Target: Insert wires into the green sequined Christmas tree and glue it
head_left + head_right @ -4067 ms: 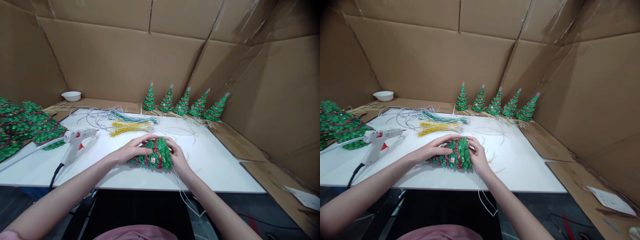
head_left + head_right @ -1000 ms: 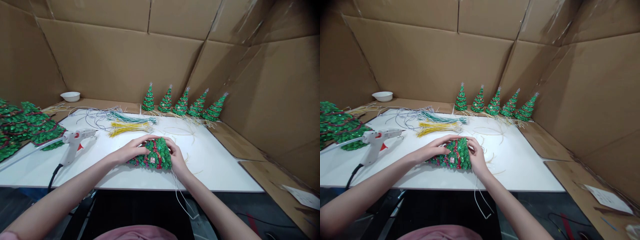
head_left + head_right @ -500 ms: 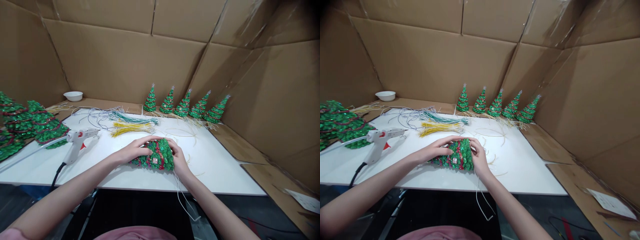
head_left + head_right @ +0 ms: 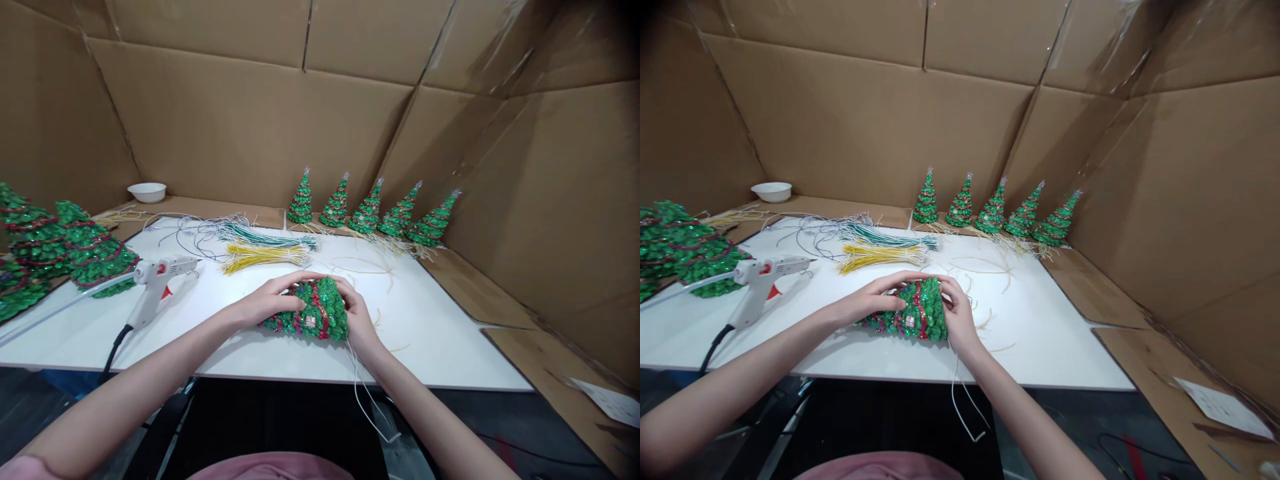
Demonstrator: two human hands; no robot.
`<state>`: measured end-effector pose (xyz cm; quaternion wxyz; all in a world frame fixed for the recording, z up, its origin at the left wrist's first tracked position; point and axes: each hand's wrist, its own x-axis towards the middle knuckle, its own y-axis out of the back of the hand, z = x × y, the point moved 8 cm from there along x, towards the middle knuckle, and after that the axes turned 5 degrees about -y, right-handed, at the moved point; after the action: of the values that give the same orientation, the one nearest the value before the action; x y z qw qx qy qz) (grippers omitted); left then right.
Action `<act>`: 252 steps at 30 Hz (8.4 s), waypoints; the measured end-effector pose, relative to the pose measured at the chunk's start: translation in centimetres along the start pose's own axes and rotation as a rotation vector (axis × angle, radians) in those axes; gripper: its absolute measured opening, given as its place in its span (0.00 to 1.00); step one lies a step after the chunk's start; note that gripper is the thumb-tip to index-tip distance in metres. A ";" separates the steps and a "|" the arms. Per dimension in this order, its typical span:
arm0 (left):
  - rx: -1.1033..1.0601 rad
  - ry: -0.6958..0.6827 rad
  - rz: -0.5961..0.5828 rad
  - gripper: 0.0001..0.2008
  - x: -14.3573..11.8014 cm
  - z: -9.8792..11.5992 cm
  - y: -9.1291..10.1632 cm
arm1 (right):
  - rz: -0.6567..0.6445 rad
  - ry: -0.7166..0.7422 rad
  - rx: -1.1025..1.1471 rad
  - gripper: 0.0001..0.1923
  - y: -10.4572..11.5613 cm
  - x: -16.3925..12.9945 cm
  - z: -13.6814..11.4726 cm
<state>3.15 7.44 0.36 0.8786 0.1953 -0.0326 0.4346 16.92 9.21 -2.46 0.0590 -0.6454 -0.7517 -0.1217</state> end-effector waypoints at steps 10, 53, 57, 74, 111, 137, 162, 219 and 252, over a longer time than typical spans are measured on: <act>-0.005 0.015 0.008 0.26 0.0 0.3 -0.1 | 0.007 0.013 0.015 0.05 0.1 0.0 0.0; 0.612 -0.371 -0.218 0.26 1.1 4.4 -0.5 | -0.003 0.044 0.077 0.08 0.2 0.1 0.6; 0.552 -0.393 -0.172 0.25 1.3 4.3 -0.7 | 0.003 0.046 0.075 0.08 0.1 0.1 0.6; 0.390 -0.391 -0.044 0.22 1.5 3.9 -0.3 | 0.021 0.076 0.026 0.10 0.1 0.0 -0.1; 0.338 -0.385 -0.165 0.18 1.5 4.4 -1.0 | 0.050 0.104 0.040 0.09 0.5 -0.2 0.1; 0.296 -0.397 -0.170 0.22 1.4 4.6 -1.0 | 0.053 0.073 0.039 0.09 0.4 -0.2 0.4; 0.263 -0.365 -0.142 0.18 1.5 4.3 -1.0 | 0.057 0.070 0.070 0.09 0.5 -0.3 0.5; 0.289 -0.378 -0.143 0.17 1.0 4.1 -0.6 | 0.044 0.029 0.088 0.06 0.4 -0.4 0.1; 0.290 -0.386 -0.153 0.17 0.8 4.0 -0.8 | 0.065 0.019 0.081 0.05 0.5 -0.3 0.3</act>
<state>4.71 6.13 4.01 0.8491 0.4006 -0.1220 0.3218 17.51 9.11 -2.81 0.0962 -0.6654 -0.7341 -0.0952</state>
